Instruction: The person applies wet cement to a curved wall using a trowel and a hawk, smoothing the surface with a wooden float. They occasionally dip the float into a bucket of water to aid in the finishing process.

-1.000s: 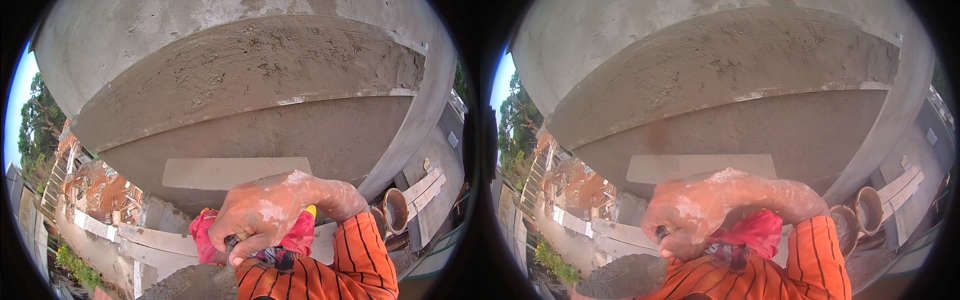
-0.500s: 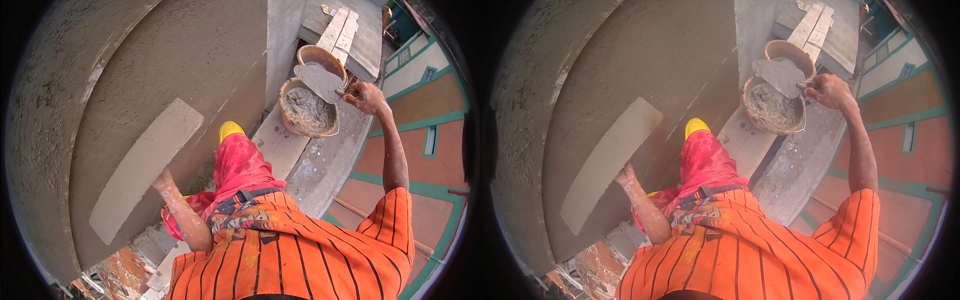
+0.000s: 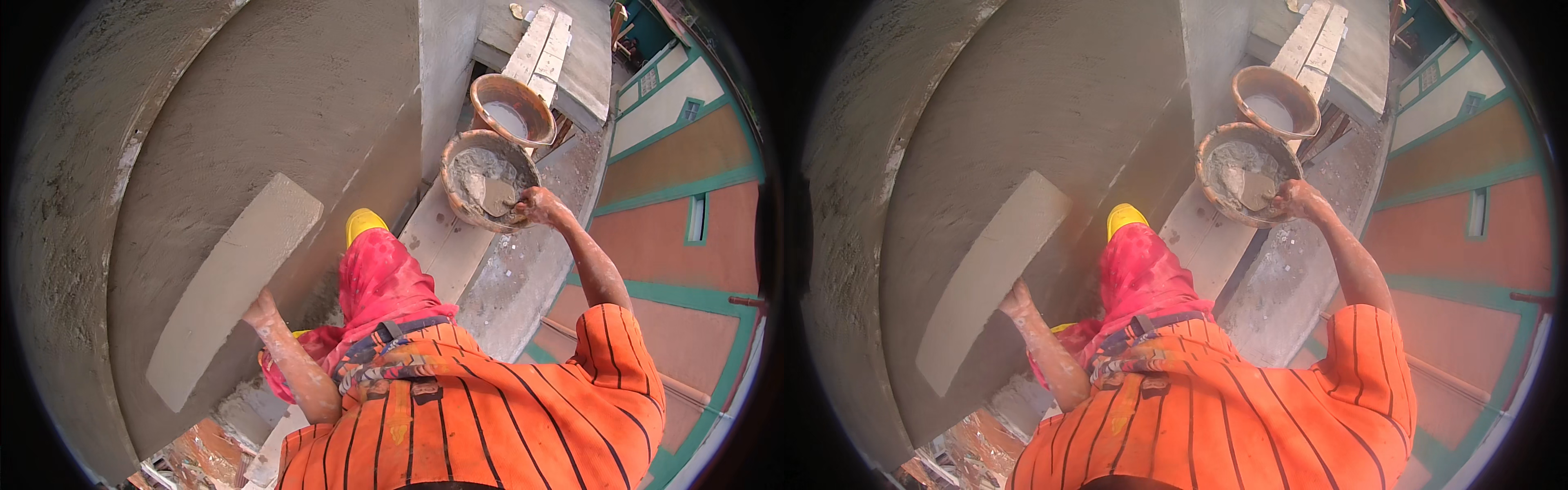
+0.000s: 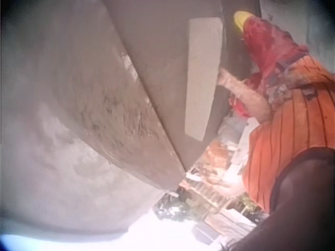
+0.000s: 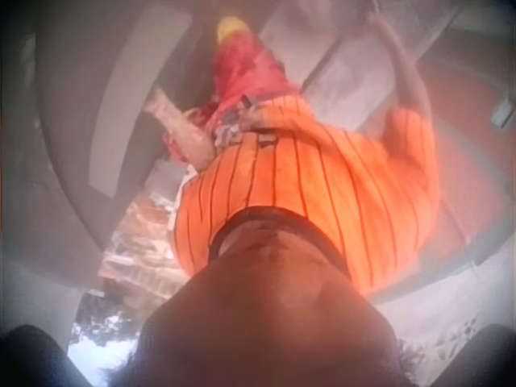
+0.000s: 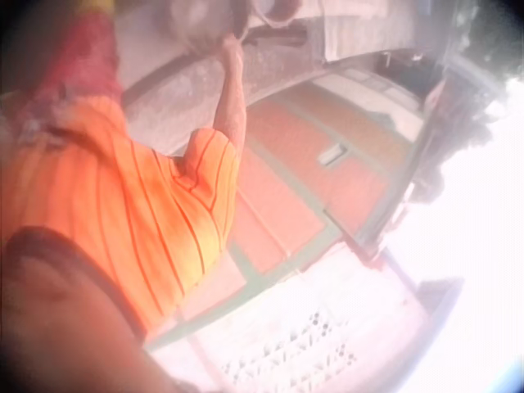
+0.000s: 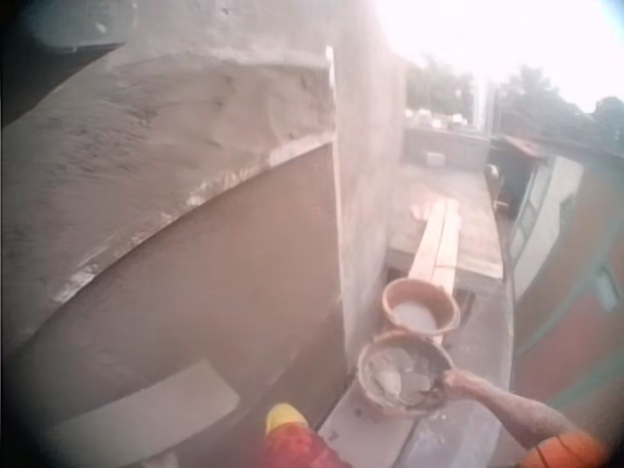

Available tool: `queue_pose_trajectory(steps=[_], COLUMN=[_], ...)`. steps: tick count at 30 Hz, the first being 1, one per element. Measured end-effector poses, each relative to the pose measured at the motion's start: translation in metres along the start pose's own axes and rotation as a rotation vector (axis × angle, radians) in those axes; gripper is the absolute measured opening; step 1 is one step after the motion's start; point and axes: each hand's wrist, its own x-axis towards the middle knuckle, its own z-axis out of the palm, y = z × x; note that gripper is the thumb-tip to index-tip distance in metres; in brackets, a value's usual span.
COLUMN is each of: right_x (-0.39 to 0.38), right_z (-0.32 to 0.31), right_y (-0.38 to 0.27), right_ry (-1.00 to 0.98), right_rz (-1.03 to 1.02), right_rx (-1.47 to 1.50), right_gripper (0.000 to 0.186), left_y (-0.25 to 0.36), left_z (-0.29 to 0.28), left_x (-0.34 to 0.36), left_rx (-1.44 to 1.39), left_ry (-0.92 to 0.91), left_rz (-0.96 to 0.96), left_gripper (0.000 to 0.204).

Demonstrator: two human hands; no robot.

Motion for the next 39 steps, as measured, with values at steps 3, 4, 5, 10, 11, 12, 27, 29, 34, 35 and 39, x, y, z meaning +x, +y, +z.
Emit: queue_pose_trajectory(steps=[3,4,5,10,11,12,27,29,34,35,39], right_x=[-0.006,-0.011,-0.009,-0.013,-0.01,-0.005,-0.132,-0.154,-0.193,-0.192,-0.16], right_z=[-0.001,-0.001,0.001,-0.008,-0.014,-0.022,-0.179,-0.171,-0.143,-0.133,-0.159], right_y=[0.001,-0.001,0.005,0.008,0.004,-0.016,-0.348,-0.381,-0.432,-0.442,-0.465], right_ry=[-0.038,-0.042,-0.032,0.246,0.271,0.288,0.144,-0.042,-0.861,-1.023,-1.155], right_rz=[-0.035,-0.041,-0.044,-0.101,-0.154,-0.19,-1.382,-1.715,-2.086,-2.128,-1.664], right_rx=[0.169,0.188,0.246,-0.008,-0.042,-0.023,-0.317,-0.3,-0.214,-0.241,-0.163], right_gripper=[0.026,0.028,0.027,0.022,0.025,0.025,0.03,0.028,0.026,0.027,0.024], left_y=[0.001,0.001,-0.002,-0.042,-0.041,-0.034,-0.022,-0.015,-0.005,-0.004,-0.003], left_z=[-0.002,-0.007,-0.012,0.001,0.016,0.02,0.098,0.099,0.102,0.091,0.106], left_x=[-0.001,-0.005,-0.01,-0.014,-0.009,-0.011,0.02,0.015,0.017,0.014,0.02], left_rx=[0.073,0.066,0.06,-0.609,-0.634,-0.633,-1.312,-1.321,-1.325,-1.3,-1.286], left_ry=[-0.016,-0.033,-0.044,0.113,0.123,0.146,0.355,0.371,0.386,0.411,0.394], left_rz=[0.009,-0.021,-0.048,-0.44,-0.416,-0.394,-0.494,-0.515,-0.54,-0.535,-0.55], left_gripper=[0.079,0.079,0.078,0.053,0.048,0.044,0.042,0.041,0.041,0.041,0.04])
